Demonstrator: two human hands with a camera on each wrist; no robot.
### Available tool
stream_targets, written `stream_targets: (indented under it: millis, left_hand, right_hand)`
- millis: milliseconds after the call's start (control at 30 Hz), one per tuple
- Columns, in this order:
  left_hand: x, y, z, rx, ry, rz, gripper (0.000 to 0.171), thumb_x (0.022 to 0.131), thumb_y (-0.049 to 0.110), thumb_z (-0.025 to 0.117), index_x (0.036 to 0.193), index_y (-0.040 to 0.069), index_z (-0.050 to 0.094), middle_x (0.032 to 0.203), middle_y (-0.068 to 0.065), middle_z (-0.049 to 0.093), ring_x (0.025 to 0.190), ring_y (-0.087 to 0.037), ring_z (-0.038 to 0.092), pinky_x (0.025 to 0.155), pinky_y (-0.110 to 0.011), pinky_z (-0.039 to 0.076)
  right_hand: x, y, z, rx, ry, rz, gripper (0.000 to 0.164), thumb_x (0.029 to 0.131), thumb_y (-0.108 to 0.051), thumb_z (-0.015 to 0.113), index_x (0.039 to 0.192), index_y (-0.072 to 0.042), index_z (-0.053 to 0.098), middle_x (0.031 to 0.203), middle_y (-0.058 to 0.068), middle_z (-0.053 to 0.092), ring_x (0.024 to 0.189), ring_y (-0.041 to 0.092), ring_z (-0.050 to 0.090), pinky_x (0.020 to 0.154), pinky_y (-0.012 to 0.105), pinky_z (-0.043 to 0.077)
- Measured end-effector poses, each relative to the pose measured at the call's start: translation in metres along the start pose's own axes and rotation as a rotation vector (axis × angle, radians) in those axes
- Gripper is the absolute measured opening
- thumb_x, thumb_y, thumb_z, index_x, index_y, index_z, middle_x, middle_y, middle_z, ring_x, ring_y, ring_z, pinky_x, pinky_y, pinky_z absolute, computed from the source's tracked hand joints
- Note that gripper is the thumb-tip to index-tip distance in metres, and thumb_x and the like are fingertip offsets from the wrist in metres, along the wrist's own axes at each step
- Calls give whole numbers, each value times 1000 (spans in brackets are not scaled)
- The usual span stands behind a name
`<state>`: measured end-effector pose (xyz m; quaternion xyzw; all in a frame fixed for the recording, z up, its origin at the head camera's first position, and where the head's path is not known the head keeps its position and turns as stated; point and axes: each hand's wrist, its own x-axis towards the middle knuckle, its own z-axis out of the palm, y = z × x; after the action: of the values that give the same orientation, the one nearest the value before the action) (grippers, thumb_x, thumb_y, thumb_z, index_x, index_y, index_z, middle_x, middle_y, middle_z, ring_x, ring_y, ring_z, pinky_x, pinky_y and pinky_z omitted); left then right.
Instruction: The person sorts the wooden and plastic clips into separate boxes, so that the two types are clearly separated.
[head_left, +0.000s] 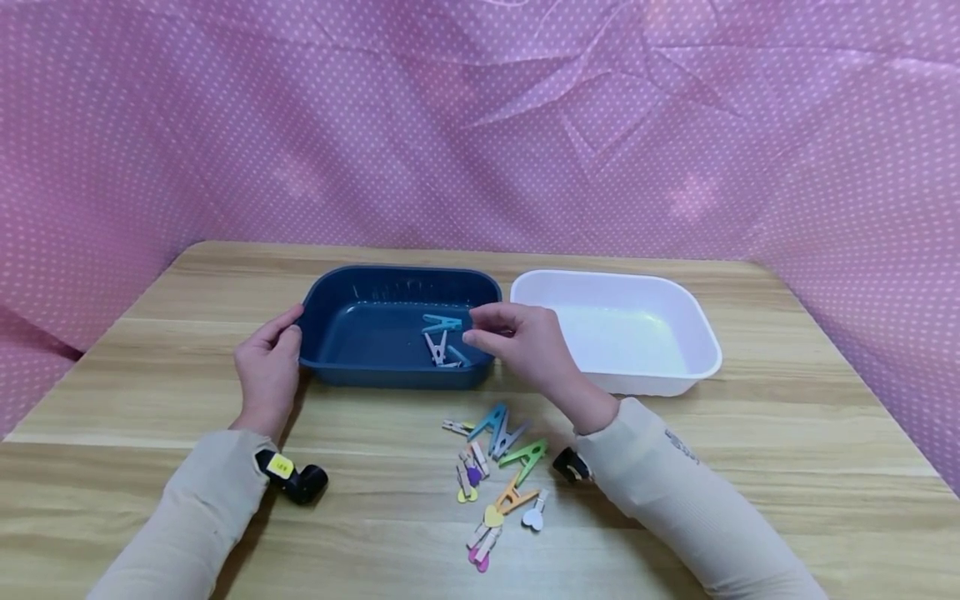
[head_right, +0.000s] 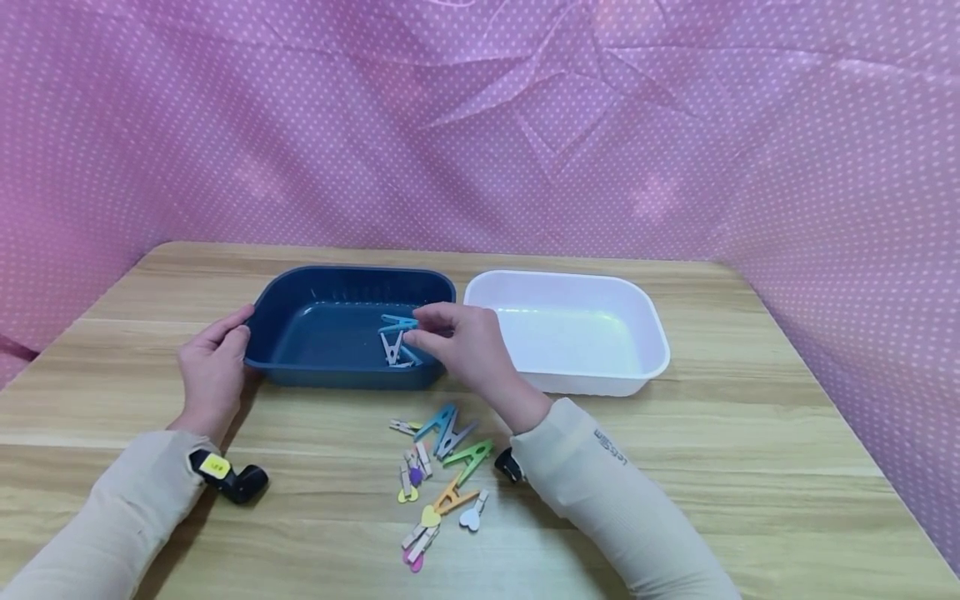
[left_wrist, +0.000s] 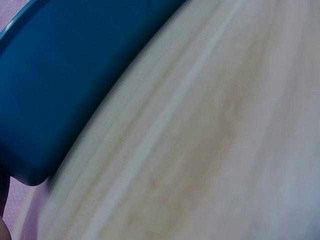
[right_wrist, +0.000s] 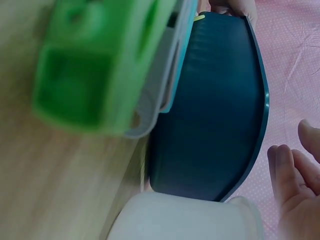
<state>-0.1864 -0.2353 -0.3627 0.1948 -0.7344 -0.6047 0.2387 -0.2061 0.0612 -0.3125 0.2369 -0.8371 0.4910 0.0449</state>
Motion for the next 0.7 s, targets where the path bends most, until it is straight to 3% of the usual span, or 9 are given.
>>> stream_targets:
  millis: [267,700]
  left_hand:
    - [0,0,1,-8,16,-1,31,93,17,49,119,16,64,128,2,58,119,-8,50,101,-28,40]
    - [0,-3,2,4,42,49,29,92,16,51,117,14,66,124,-1,61,115,-6,52,98,-25,43]
  right_hand:
    - [-5,1,-8,-6,-3,20,25,82,-19,70,104,-7,70,100,6,70,84,15,64,73,25,55]
    - [-18,7,-28,-98,-110,51,22,82,-18,70,102,-8,71,93,4,69,84,15,63,73,27,55]
